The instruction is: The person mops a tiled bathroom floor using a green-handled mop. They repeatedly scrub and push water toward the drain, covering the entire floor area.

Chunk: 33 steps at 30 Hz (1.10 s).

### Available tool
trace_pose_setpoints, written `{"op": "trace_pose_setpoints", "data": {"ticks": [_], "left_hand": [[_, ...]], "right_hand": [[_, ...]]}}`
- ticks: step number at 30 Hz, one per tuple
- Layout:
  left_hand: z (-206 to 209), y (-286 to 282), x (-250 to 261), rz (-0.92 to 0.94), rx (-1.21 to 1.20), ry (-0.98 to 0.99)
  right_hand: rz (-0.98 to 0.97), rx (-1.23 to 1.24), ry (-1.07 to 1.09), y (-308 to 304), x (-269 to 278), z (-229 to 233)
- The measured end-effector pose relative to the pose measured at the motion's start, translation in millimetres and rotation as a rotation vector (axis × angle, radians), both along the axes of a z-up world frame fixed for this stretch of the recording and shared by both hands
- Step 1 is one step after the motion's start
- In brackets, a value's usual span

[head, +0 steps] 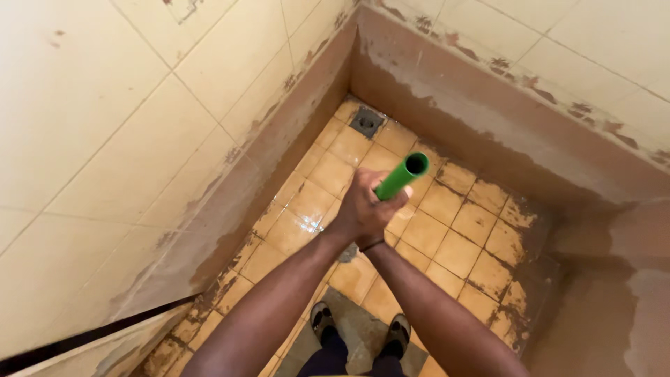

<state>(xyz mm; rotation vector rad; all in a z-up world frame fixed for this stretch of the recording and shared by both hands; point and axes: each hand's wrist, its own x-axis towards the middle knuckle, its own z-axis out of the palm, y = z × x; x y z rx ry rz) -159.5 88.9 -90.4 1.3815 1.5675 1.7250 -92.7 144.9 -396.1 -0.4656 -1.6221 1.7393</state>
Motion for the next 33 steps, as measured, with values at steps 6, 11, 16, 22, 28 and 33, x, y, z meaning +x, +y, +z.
{"op": "trace_pose_setpoints", "data": {"ticks": [6, 11, 16, 22, 28, 33], "left_hand": [[-5, -34, 33, 0.006, -0.030, -0.038], [-3, -45, 49, 0.052, 0.038, -0.011], [8, -70, 59, 0.108, 0.087, -0.051], [-22, -76, 92, 0.224, 0.229, 0.147], [-56, -106, 123, 0.440, 0.043, 0.064], [-62, -116, 133, 0.429, -0.034, 0.027]], "right_hand": [[-0.070, 0.285, -0.104, -20, 27, 72], [0.268, 0.210, -0.319, -17, 68, 169], [0.233, 0.018, 0.297, -31, 120, 319], [0.383, 0.235, 0.143, -77, 127, 416], [0.149, 0.223, 0.186, -117, 123, 425], [0.149, 0.320, 0.216, -130, 142, 453]]}}
